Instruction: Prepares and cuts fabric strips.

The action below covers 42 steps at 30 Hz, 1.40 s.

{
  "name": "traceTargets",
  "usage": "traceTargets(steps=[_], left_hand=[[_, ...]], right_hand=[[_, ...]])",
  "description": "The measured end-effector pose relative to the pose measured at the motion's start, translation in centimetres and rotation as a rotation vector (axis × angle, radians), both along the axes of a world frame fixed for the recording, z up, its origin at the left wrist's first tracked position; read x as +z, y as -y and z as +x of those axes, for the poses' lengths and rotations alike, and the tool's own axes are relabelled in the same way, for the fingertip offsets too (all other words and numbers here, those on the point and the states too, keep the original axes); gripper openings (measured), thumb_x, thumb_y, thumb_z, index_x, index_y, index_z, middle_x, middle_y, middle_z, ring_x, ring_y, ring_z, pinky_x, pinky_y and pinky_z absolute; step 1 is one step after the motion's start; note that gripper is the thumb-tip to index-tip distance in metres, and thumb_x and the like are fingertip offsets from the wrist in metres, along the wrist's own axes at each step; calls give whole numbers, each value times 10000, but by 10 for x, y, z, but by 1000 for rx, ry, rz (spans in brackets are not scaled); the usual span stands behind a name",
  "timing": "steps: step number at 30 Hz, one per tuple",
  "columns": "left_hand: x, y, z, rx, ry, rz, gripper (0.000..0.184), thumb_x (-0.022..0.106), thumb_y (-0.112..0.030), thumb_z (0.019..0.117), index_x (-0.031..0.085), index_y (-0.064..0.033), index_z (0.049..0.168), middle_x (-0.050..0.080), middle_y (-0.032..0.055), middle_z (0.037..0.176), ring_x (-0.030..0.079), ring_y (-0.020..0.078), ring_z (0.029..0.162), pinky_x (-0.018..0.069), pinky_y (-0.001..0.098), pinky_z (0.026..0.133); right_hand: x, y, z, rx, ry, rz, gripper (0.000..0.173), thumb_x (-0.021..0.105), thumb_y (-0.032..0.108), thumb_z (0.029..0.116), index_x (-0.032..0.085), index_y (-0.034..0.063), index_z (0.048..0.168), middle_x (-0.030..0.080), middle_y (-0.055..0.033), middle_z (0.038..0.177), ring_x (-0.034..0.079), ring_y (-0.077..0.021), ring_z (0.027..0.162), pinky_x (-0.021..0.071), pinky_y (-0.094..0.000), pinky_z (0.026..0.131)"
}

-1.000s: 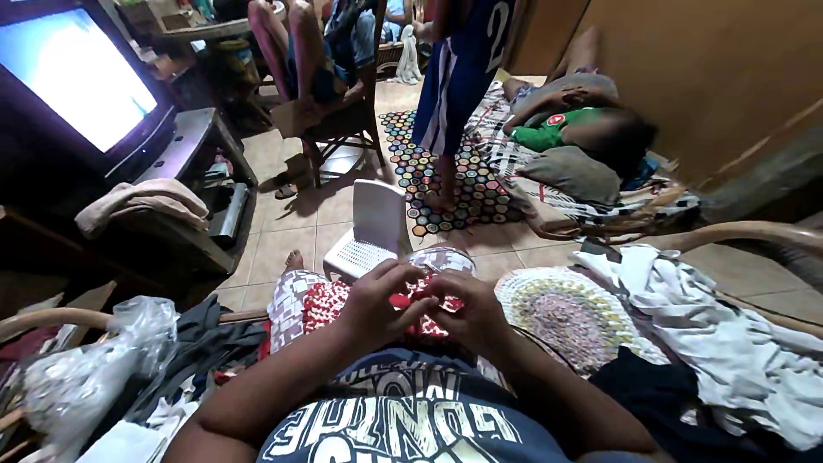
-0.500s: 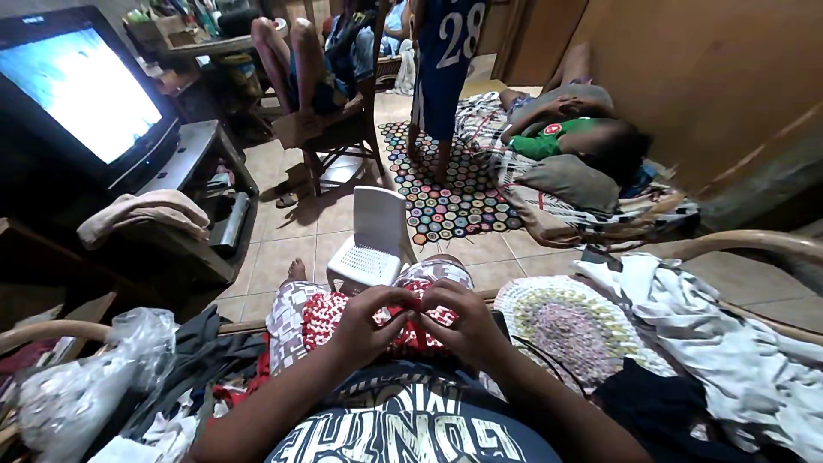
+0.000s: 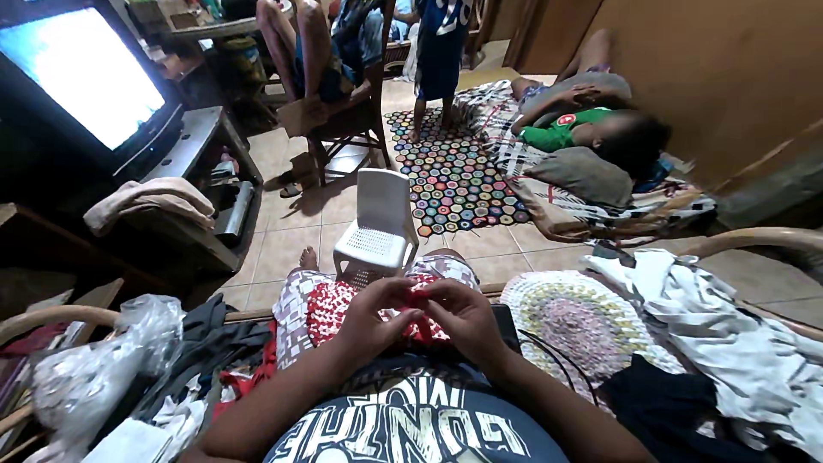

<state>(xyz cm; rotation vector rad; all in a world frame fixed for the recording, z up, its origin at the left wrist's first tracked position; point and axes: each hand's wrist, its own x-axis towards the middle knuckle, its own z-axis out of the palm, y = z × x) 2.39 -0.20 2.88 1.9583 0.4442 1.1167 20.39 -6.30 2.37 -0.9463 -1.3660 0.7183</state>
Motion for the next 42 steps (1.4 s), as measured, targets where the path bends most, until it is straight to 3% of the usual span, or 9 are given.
traceTargets(steps=[5, 12, 15, 20, 28, 42], left_hand=[[-5, 1, 5, 11, 40, -280, 275, 716, 21, 875, 649, 89, 1133, 712, 87, 1088, 709, 93, 949, 607, 269, 876], [-4, 1, 7, -42, 53, -602, 137, 598, 3, 960, 651, 42, 1081, 713, 31, 974, 703, 99, 877, 606, 302, 844], [-1, 4, 7, -48, 43, -642, 124, 572, -35, 996, 643, 30, 1074, 713, 21, 943, 709, 100, 842, 613, 304, 819], [-2, 3, 6, -68, 63, -680, 128, 557, -22, 1003, 628, 24, 1099, 716, 27, 953, 715, 114, 854, 618, 315, 817], [0, 5, 4, -81, 71, -828, 137, 500, -35, 1032, 607, 13, 1103, 703, 39, 932, 709, 128, 804, 619, 313, 765], [-3, 5, 7, -60, 71, -862, 131, 511, -24, 1029, 625, -4, 1090, 707, 28, 926, 701, 111, 805, 606, 285, 756]], right_hand=[[-8, -4, 1, 11, -70, -99, 93, 674, 41, 922, 694, 16, 1009, 723, 18, 933, 688, -33, 814, 600, -231, 747], [-12, -5, 2, 28, -89, -102, 115, 631, 24, 947, 689, -3, 1042, 723, 10, 944, 681, -34, 787, 595, -224, 728], [-16, -6, 2, -11, -31, -46, 124, 644, 47, 940, 701, -5, 1038, 719, 4, 972, 669, -15, 813, 582, -204, 743], [-22, -7, 4, 9, 26, 60, 175, 625, -41, 871, 709, -25, 1023, 717, -21, 1000, 682, -35, 892, 594, -231, 819], [-27, -9, 6, -26, 178, 140, 169, 612, 7, 891, 719, -43, 1012, 714, -73, 999, 677, -38, 913, 578, -212, 841], [-33, -11, 9, -67, 317, 258, 132, 632, 56, 925, 721, -18, 988, 713, -110, 976, 672, -77, 912, 559, -207, 847]])
